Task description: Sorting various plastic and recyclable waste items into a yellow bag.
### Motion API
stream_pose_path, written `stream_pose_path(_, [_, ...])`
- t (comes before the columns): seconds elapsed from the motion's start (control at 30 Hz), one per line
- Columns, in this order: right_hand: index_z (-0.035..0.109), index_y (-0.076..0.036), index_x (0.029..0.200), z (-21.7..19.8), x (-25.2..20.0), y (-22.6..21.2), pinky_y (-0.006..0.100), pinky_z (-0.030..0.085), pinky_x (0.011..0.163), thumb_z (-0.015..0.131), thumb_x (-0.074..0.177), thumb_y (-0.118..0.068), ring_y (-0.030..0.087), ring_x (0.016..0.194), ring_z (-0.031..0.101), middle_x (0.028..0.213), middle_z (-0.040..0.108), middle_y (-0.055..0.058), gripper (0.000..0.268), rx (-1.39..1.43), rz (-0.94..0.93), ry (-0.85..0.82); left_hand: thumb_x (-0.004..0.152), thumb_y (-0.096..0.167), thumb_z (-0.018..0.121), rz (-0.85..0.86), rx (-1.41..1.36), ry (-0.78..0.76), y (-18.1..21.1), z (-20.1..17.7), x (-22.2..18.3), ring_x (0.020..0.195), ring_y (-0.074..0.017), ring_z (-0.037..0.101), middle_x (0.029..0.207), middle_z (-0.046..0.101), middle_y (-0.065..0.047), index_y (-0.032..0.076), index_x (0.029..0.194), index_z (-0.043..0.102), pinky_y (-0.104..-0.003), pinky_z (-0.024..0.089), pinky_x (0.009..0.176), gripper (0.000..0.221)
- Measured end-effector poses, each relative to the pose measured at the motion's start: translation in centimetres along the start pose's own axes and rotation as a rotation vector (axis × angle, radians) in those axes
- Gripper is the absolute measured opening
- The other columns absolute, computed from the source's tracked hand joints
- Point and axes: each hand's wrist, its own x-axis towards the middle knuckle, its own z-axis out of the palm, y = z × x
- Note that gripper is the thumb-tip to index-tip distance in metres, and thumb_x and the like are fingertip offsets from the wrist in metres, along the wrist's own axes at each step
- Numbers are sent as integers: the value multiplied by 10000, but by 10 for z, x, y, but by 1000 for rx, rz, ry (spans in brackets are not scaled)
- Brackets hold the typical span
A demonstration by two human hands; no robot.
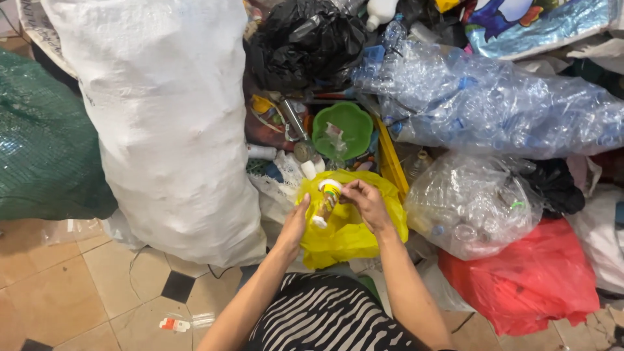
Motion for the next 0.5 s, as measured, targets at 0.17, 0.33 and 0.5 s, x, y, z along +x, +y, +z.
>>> stream_pose_path(0.17, [662, -29, 948, 9, -11, -4, 264, 515, 832, 772, 922, -174, 94, 854, 627, 921, 663, 14, 184, -145, -98, 97, 904, 621, 579, -4, 61, -132, 8, 21, -15, 1205, -209, 613, 1352, 644, -128, 2, 1444, 539, -350, 484, 1018, 823])
stream_pose_path(0.33, [654, -28, 918, 6, -21, -14, 251, 507, 828, 770, 919, -179, 83, 834, 615, 900, 666, 10, 190, -152, -109, 138, 902, 582, 634, 52, 177, -164, 5, 26, -14, 1138, -172, 609, 1268, 670, -111, -19, 1376, 590, -321, 471, 995, 767])
stream_pose_path(0.5, [649, -21, 922, 2, -28, -18, 269, 559, 808, 770, 913, -184, 107, 810, 662, 862, 666, 22, 202, -153, -62, 153, 912, 564, 626, 80, 230, -167, 14, 33, -24, 1031, -164, 609, 1125, 710, -101, -25, 1237, 690, -318, 469, 937, 676])
